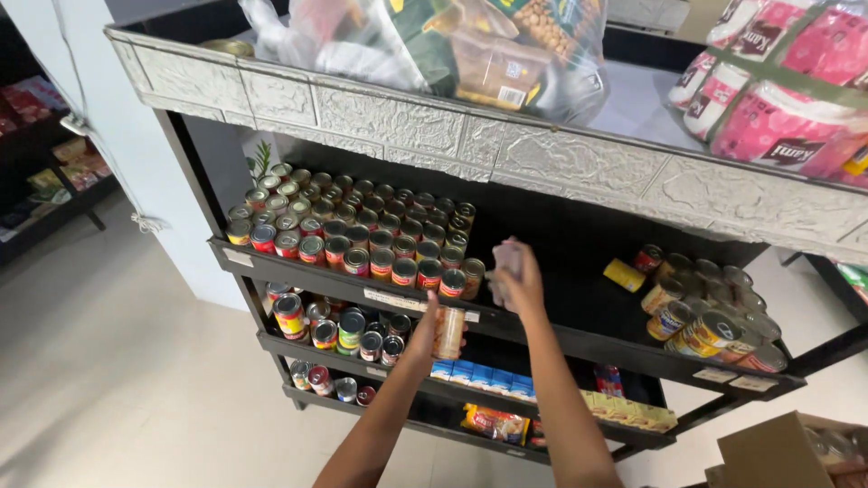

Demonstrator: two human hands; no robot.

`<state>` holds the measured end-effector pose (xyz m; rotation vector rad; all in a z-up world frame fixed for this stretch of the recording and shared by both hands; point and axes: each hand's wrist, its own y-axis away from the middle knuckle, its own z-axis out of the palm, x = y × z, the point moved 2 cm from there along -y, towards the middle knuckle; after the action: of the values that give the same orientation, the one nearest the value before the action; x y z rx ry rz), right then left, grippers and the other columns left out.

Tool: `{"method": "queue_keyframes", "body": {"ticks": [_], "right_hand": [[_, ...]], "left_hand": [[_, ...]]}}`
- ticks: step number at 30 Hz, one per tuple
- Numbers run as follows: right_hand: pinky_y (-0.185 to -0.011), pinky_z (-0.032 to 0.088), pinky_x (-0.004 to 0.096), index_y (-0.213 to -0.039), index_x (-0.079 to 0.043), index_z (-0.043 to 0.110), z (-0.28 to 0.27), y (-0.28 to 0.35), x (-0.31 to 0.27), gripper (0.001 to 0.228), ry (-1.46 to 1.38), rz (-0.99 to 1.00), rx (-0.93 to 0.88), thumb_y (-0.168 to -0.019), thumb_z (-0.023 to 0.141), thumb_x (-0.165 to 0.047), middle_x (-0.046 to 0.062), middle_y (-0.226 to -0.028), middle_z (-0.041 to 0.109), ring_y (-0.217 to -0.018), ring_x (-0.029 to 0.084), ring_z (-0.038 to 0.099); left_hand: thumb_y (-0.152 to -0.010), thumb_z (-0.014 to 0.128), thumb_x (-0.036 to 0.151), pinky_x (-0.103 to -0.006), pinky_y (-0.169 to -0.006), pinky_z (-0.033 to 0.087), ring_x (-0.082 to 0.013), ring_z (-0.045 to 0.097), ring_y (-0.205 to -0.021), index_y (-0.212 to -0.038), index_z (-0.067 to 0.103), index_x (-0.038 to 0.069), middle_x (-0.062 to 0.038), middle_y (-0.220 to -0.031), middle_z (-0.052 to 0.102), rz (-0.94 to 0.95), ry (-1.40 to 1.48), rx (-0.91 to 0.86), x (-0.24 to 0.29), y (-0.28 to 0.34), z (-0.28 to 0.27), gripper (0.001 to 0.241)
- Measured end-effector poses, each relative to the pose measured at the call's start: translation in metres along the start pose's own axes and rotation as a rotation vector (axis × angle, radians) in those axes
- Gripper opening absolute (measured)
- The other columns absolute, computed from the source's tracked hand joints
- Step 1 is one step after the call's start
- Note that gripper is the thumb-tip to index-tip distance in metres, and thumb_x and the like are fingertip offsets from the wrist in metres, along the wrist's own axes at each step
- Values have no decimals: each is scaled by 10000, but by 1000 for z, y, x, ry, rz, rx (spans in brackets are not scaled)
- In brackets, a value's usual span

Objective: Wiping canned goods with a cloth and placing them neatly on grocery store shelves.

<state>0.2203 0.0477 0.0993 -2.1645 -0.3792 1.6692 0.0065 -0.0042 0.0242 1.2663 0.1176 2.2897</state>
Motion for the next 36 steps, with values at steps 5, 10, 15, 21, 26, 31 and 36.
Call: {"method": "queue_keyframes", "body": {"ticks": [5,10,15,21,26,31,36], "right_hand": [[-1041,498,337,-1299,-62,661,41,70,-91,398,-212,-48,-132,-904,673,-109,63,-1250,698,-1191,185,642],[-875,560,329,-1142,-34,724,56,117,-108,299,93,-10,-32,-876,798,-147,71,-1040,740,-965,197,694],[-768,554,399,-993,-14,727,34,154,-52,203,316,-44,136,-862,777,-160,177,-907,725,-818,341,680],[-794,540,368,-1060,20,702,50,143,-88,260,374,-32,-128,-865,748,-146,179,-977,685,-893,296,679],[-769,487,357,-930,11,662,45,168,-59,218,-188,152,-87,-949,685,-204,135,-878,632,-873,254,600],[-806,482,384,-823,-36,694,31,183,-39,280,-1074,162,-54,-987,659,-260,128,-757,632,-881,258,604],[-1039,433,481,-1243,-68,704,52,163,-140,510,405,-319,-230,-854,644,-392,195,-1297,661,-1192,406,592]], "left_hand": [[-973,362,731,-337,-556,558,-202,690,-636,-1013,699,38,-101,-786,715,159,-147,47,-31,-1,13,771],[-1036,404,606,-283,-668,568,-147,712,-774,-1087,689,-8,-97,-898,749,368,-324,133,-85,10,14,679],[-1040,402,540,-332,-606,528,-190,648,-699,-1116,672,-1,-94,-812,690,98,-230,170,-66,81,47,610],[-1076,479,578,-323,-636,547,-189,689,-728,-1036,685,-33,-133,-809,717,436,-771,129,-117,73,-8,646],[-1006,419,670,-370,-561,546,-227,686,-650,-1114,645,12,-122,-824,708,153,-351,-117,-67,87,-8,704],[-898,293,835,-358,-550,575,-222,710,-660,-1129,646,15,-104,-871,736,-181,90,-459,-57,96,-8,923],[-969,419,738,-355,-803,591,-215,677,-956,-1255,598,82,-90,-1080,684,-52,455,-93,-29,107,8,738]]}}
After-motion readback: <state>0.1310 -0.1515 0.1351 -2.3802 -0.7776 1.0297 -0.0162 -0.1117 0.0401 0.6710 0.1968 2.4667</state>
